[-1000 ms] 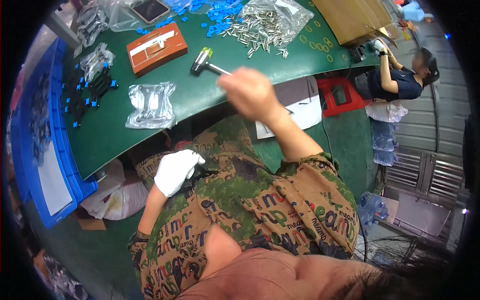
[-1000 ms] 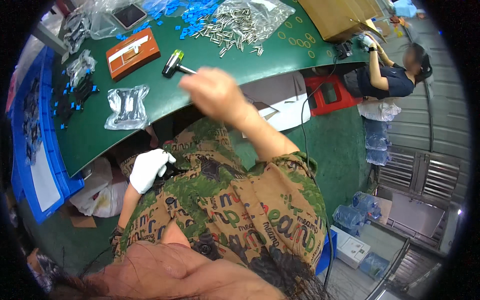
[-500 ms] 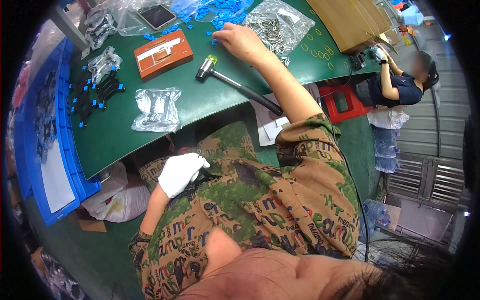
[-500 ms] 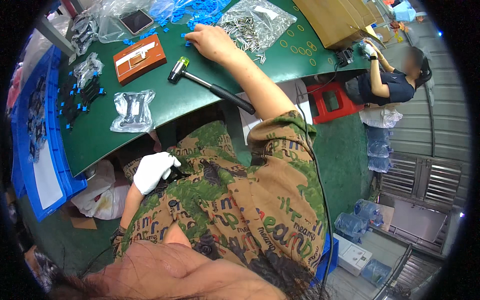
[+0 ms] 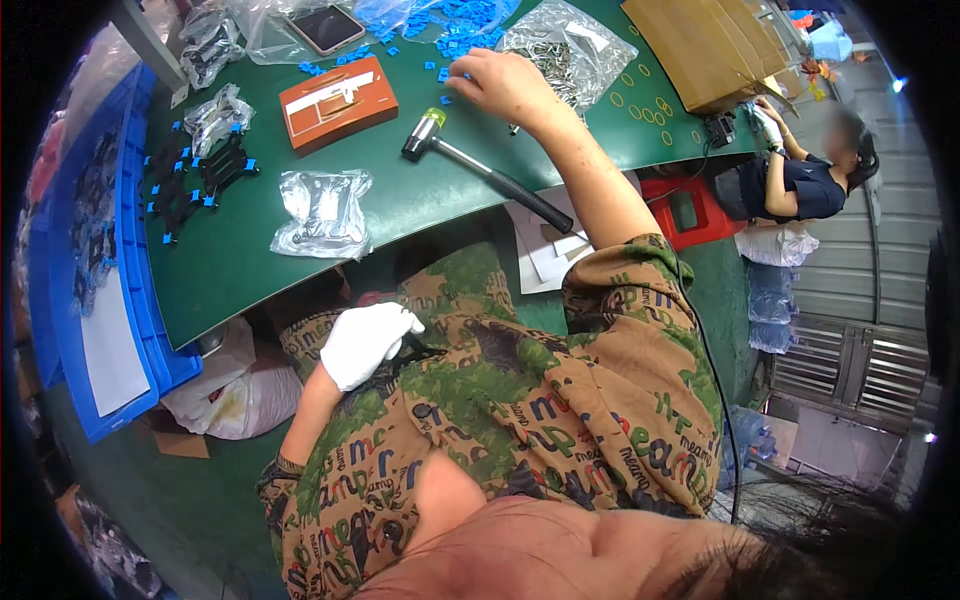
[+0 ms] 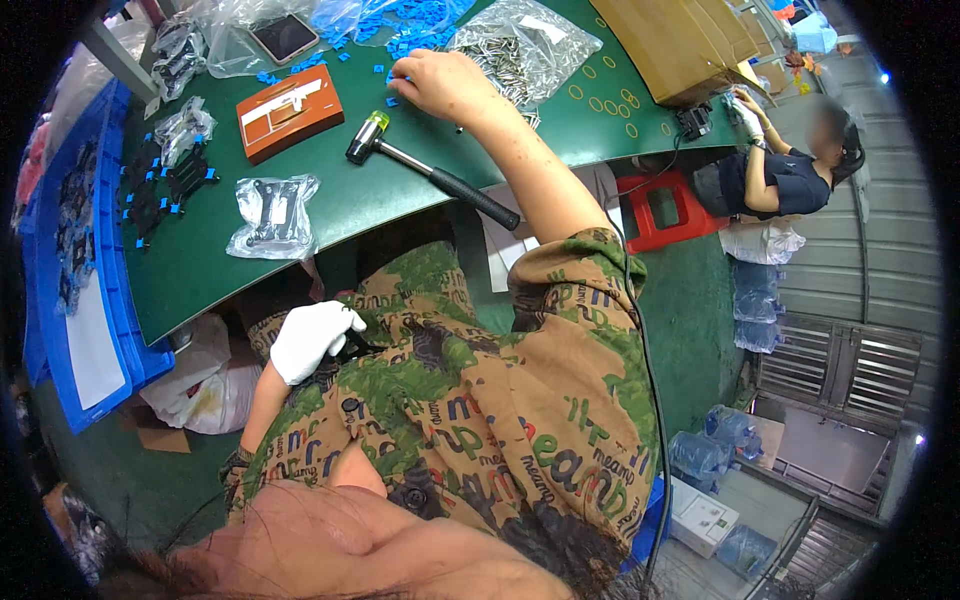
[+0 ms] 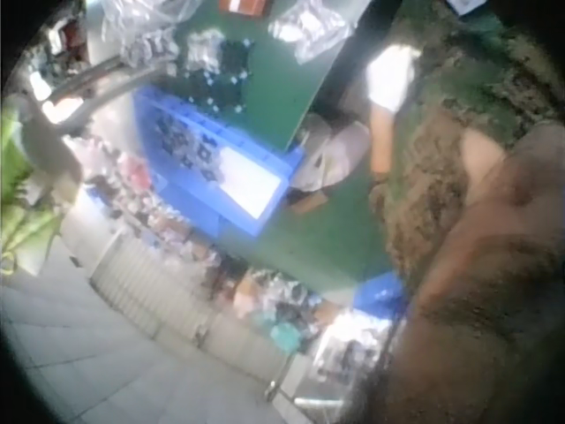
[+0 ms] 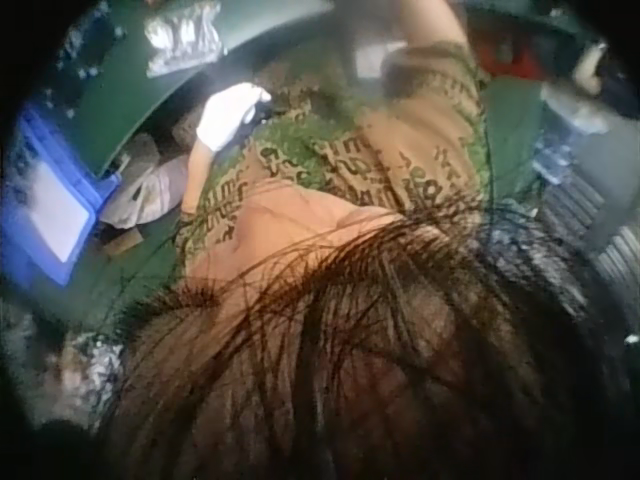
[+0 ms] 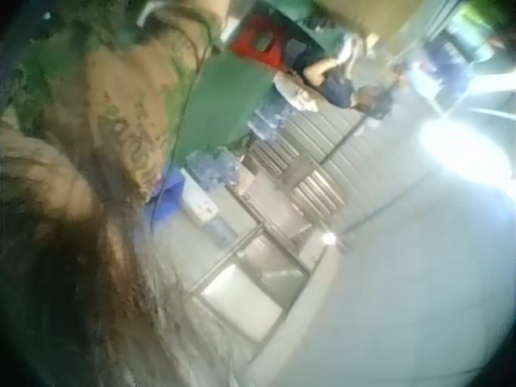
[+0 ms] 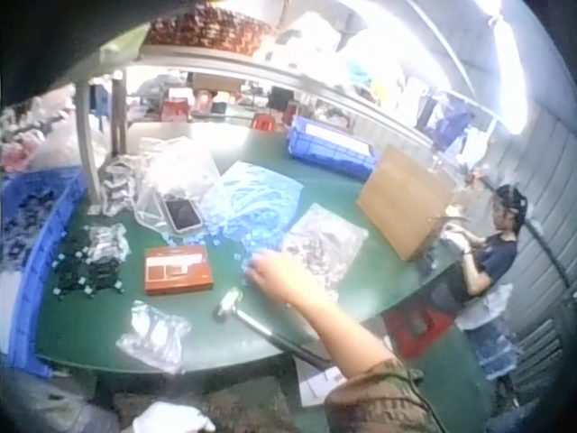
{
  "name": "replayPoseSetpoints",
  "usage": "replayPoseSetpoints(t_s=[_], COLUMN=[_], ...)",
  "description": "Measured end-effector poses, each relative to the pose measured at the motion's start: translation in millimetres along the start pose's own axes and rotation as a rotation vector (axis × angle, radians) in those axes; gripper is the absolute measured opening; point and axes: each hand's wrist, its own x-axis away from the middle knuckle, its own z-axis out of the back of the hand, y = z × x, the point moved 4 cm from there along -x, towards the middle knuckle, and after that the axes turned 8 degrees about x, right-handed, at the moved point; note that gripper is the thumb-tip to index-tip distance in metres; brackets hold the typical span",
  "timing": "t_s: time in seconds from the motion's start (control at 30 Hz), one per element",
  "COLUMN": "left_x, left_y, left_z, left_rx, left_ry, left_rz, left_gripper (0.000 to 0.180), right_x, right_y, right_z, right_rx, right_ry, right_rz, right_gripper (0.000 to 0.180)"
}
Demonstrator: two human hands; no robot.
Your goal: The person assembles small black plastic components by inserting metal pins and securing them with blue plastic clips. They use a hammer to tap the pins into place and then place the finished units into a blue bin. The process is repeated for multiple units throughout the video.
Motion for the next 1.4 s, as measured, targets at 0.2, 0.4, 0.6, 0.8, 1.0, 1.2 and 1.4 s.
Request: replayPoseSetpoints(t_s=[0.2,0.4,0.6,0.8,1.0,1.2,1.4], left_x=[0.2,2.5,1.0,5.6,3.5,1.7,0.8], left_y=[3.9,-2.0,7.3,13.2,12.1,13.2,12.2], left_z=[-1.1,0.8,-1.0,-6.7,-4.9,-5.9,-7.1], left_rx=[-0.009,-0.015,-0.326,-0.442,-0.317,-0.263,-0.27], left_ry=[-0.007,-0.001,-0.112,-0.11,-0.099,-0.06,-0.038], left_rz=[0.005,-0.056,-0.223,-0.265,-0.058,-0.209,-0.316], left_gripper=[0.027,0.028,0.027,0.027,0.034,0.03,0.031], right_x=[-4.8,-12.7,7.6,85.5,125.9,130.0,131.0], right_y=[-15.0,-14.8,-31.0,-121.2,-167.4,-170.4,-168.3], right_z=[-9.6,-24.8,5.2,46.8,21.9,23.0,27.0], right_rx=[0.059,0.083,0.049,-0.819,-0.832,-0.85,-0.866], right_ry=[-0.279,-0.339,-0.269,-0.373,-0.632,-0.667,-0.676], right_rz=[-0.129,-0.03,-0.002,0.319,0.422,0.426,0.421], right_gripper=[0.047,0.042,0.037,0.028,0.03,0.027,0.027])
